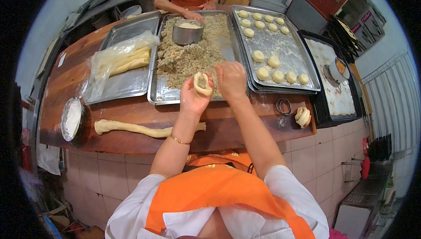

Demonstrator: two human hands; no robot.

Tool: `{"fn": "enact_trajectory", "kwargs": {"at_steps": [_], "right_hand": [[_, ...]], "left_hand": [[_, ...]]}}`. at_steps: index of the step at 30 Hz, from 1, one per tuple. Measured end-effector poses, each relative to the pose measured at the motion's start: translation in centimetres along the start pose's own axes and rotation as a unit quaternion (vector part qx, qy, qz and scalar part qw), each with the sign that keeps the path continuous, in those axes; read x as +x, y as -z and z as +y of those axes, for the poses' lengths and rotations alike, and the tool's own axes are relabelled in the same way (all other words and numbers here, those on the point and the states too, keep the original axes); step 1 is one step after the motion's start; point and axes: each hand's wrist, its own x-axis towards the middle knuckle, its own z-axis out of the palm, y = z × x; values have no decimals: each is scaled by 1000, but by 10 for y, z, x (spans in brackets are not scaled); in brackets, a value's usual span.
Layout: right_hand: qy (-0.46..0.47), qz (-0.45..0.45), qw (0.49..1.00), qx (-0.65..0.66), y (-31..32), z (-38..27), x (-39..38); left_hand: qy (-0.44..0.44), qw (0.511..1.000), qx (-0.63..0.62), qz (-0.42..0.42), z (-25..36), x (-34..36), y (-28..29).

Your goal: The person prepares dough buns by hand, taking portions of dough from a tray, flattening them on a wooden table, adding filling, and rolling the dough into spherical buns.

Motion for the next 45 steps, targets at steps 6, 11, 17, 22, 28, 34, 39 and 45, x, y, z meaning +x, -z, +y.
{"fn": "enact_trajectory", "kwargs": {"at_steps": [6,11,17,22,28,34,39,45], "right_hand": [[-65,-74,914,394,9,-46,-15],[10,-108,937,332,-25,-38,-34],[32,-58,951,302,-40,-39,-44],[-146,-102,812,556,-9,-56,-39],[6,-113,935,335,-31,-49,-54],[77,-215,914,335,20,-62,-53],[207,-83,974,37,33,-56,-47],[264,-1,960,87,34,-71,-51]], "left_hand": [[20,1000,-10,-16,4,8,18],[-58,996,65,5,-12,9,27],[-37,997,63,-11,-7,8,40],[-108,980,138,-97,-11,-45,-1],[-92,973,184,-107,-10,-21,46],[-6,977,121,-173,0,-32,36],[27,979,133,-151,-16,-70,-5],[-17,957,195,-215,-24,-65,4]]}}
